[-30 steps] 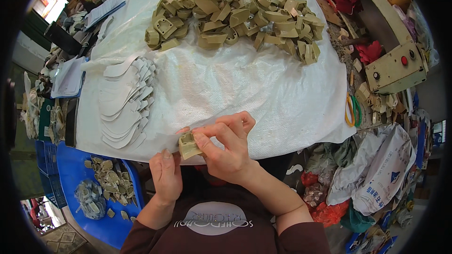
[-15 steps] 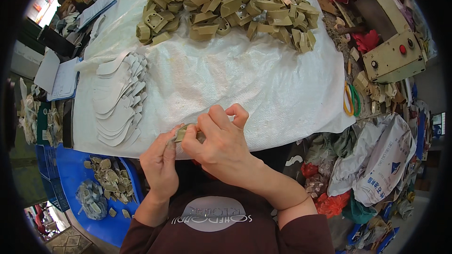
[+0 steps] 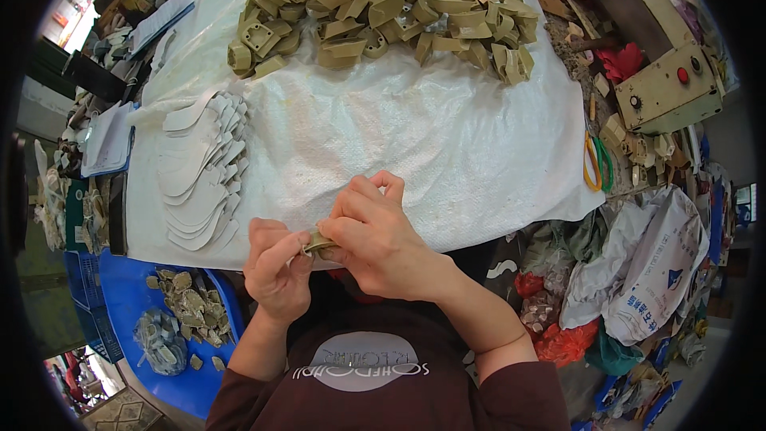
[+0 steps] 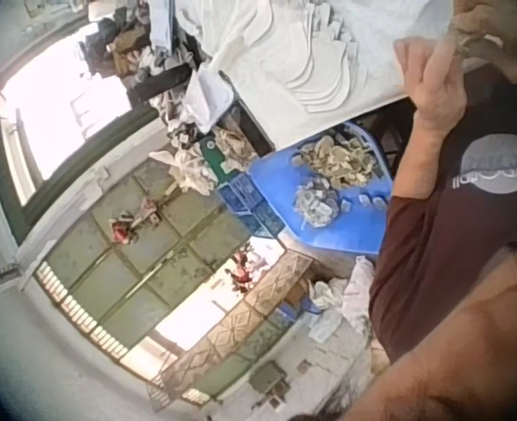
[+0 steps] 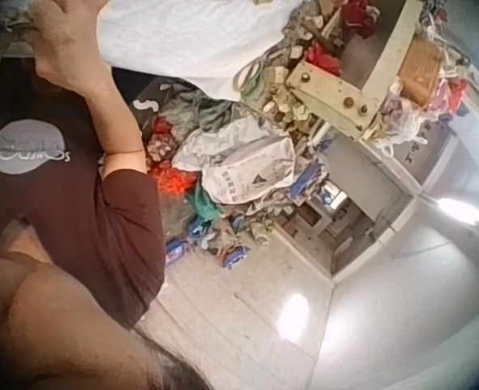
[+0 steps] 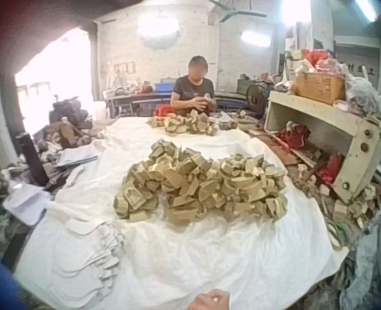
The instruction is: The person repeatedly picks up a beige plastic housing and a white foam insert, presses the insert into the housing, and places the assembled unit on a table. The process is repeated continuously throughout the clip.
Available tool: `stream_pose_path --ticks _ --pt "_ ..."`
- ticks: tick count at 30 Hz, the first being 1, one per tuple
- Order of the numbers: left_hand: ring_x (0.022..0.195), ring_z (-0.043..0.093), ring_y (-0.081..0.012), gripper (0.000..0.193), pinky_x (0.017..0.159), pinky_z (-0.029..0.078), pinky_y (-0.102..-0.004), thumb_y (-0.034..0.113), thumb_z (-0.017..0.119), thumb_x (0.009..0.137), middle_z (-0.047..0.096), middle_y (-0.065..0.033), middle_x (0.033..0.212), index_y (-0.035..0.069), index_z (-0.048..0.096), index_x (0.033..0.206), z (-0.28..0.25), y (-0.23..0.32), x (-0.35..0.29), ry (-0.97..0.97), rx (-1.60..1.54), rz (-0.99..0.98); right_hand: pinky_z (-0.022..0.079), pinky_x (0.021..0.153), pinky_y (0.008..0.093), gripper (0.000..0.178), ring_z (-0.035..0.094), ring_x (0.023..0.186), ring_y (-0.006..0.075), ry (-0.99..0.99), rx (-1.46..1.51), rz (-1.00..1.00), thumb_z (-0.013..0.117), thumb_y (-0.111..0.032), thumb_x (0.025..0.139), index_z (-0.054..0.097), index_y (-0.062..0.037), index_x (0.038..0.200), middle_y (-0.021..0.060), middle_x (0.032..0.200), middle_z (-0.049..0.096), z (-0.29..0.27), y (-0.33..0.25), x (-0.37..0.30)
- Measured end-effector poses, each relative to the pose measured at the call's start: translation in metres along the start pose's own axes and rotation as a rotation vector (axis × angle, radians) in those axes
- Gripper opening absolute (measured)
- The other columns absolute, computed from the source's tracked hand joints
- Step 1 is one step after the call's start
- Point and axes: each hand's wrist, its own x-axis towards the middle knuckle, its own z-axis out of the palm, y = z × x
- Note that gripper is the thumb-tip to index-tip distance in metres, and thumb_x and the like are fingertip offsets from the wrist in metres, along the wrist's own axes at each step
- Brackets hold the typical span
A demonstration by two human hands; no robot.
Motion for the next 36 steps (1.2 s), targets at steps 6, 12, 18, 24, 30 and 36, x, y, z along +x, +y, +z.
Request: stream_pose_path --ticks 6,12,18,24,30,36 --pt "0.058 0.043 -0.0200 0.021 0.051 0.035 -0.0303 0.003 0.075 0.069 0.046 -0.0034 0.064 0.004 0.062 0.086 -0.001 0.002 -0.008 -0.007 -0.079 -0.047 0.027 0.081 0.0419 0.029 0.048 0.079 0.0193 -0.080 -0.013 -0.051 0.070 -0.004 0.060 0.059 -0.0091 0.087 -0.0001 0.079 0.051 0.003 -0.003 0.000" --pt "0.072 0.048 -0.0209 0.033 0.062 0.039 -0.0295 -0.007 0.075 0.055 0.050 -0.0006 0.076 0.008 0.065 0.082 -0.002 0.003 -0.001 0.069 0.071 0.018 0.033 0.082 0.0399 0.027 0.050 0.088 0.0196 0.135 -0.094 -0.132 0.073 -0.011 0.065 0.060 -0.0082 0.088 0.0013 0.096 0.061 0.008 0.007 -0.006" --pt "0.075 0.048 -0.0223 0.032 0.064 0.040 -0.0315 -0.011 0.070 0.061 0.049 -0.0040 0.078 0.010 0.061 0.084 -0.023 -0.008 -0.005 0.101 0.021 -0.077 0.040 0.085 0.0349 0.021 0.055 0.086 0.0180 0.215 0.124 0.114 0.071 -0.018 0.080 0.061 -0.0060 0.093 0.0090 0.099 0.062 -0.004 -0.019 -0.002" --pt "0.082 0.057 -0.0259 0.031 0.073 0.048 -0.0350 -0.010 0.069 0.065 0.056 -0.0093 0.088 0.008 0.059 0.088 -0.006 0.013 0.005 0.122 -0.261 -0.051 0.047 0.090 0.0366 0.029 0.060 0.099 0.0240 0.382 1.188 0.723 0.052 -0.026 0.096 0.052 0.0004 0.107 0.0166 0.101 0.063 0.028 -0.007 -0.027" --pt "0.083 0.064 -0.0273 0.029 0.065 0.042 -0.0335 -0.006 0.067 0.059 0.060 -0.0107 0.094 0.006 0.056 0.083 -0.007 0.013 -0.006 -0.077 -0.031 0.028 0.050 0.091 0.0364 0.025 0.060 0.106 0.0231 0.337 1.282 0.570 0.038 -0.015 0.101 0.050 0.0041 0.111 0.0213 0.118 0.059 0.017 -0.011 -0.033" --pt "0.073 0.060 -0.0231 0.022 0.058 0.035 -0.0315 -0.001 0.067 0.059 0.058 -0.0087 0.089 0.006 0.054 0.076 0.005 0.018 0.001 -0.113 0.285 0.140 0.050 0.092 0.0354 0.028 0.059 0.108 0.0237 0.335 1.147 0.600 0.038 -0.016 0.101 0.051 0.0060 0.113 0.0223 0.123 0.056 0.020 -0.020 -0.033"
